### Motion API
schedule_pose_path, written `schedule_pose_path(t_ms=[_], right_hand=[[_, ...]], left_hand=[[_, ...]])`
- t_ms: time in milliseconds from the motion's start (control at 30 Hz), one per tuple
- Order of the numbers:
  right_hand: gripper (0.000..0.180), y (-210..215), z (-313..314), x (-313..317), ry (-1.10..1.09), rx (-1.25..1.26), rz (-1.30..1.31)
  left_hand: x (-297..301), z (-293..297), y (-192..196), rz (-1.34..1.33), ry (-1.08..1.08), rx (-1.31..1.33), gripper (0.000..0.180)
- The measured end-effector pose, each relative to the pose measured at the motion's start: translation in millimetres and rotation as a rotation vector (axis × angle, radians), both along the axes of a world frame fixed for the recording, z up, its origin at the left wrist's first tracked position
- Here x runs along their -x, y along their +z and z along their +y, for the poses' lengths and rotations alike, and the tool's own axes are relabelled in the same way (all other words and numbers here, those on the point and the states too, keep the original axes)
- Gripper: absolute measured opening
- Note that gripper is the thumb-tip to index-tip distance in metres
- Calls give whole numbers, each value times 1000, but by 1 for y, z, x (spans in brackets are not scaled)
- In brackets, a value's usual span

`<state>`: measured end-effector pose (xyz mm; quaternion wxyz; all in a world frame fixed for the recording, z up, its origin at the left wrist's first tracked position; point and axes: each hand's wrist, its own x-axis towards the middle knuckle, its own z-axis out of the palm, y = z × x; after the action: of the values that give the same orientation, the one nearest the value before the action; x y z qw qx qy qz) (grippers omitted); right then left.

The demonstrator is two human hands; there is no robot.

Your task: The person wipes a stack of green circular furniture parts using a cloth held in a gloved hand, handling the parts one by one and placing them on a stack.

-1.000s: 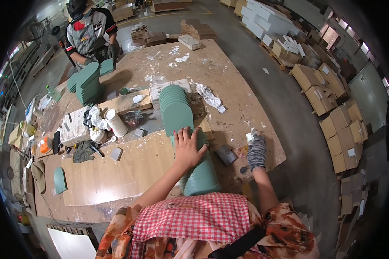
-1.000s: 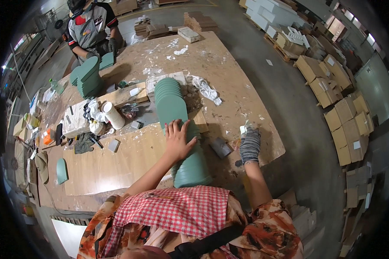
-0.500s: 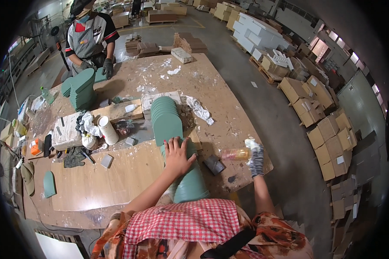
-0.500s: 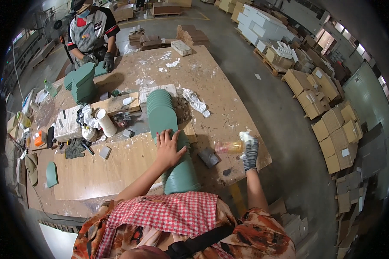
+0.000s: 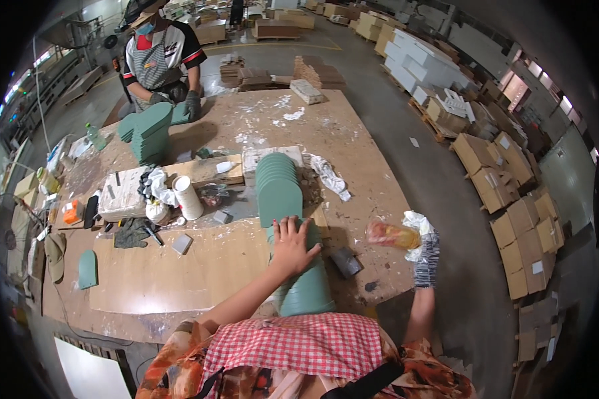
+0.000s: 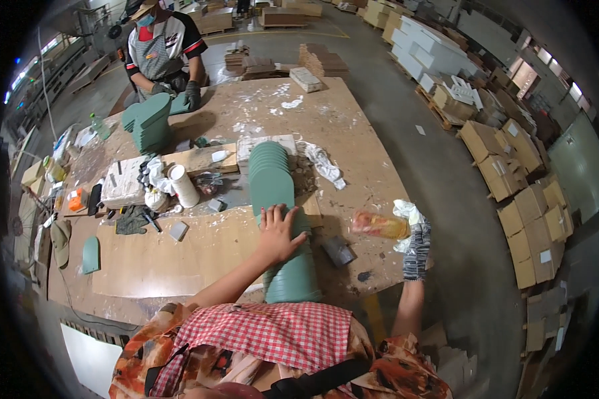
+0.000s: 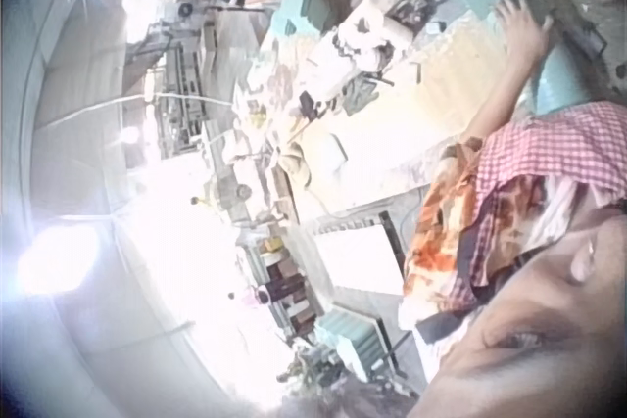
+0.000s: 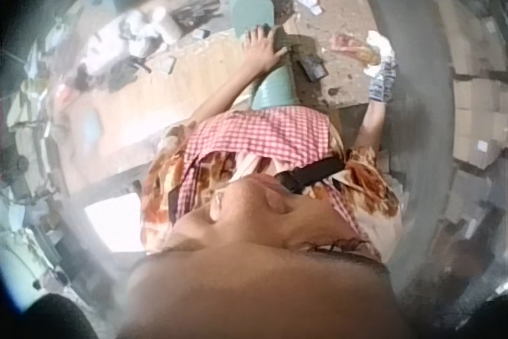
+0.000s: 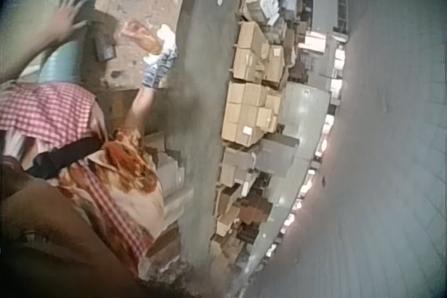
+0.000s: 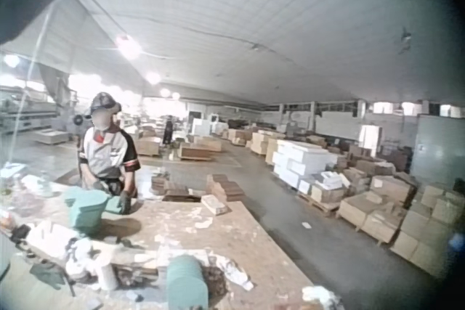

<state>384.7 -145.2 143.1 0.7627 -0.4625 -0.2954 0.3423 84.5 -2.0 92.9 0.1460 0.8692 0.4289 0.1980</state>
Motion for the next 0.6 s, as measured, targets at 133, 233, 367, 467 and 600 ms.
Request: schedule_pose_path(t_ms=[133,233,367,467,600], right_hand=[[44,-11,0,-2,7,56,-77],[43,-20,-3,-6,-6,82,-116],[42,-10,-7,-29,-49,87,-224],[41,-2,-14,-47,-94,106,-310],[39,-6,-20,-53,-174,164,-383]], left_hand=[[1,-1,2,4,1,15,71],[1,-3,-1,14,7,-4,70],[2,-3,2,13,4,40,70],[2,-3,6,10,-4,36,70],[3,-1,5,-2,-13,44,70]])
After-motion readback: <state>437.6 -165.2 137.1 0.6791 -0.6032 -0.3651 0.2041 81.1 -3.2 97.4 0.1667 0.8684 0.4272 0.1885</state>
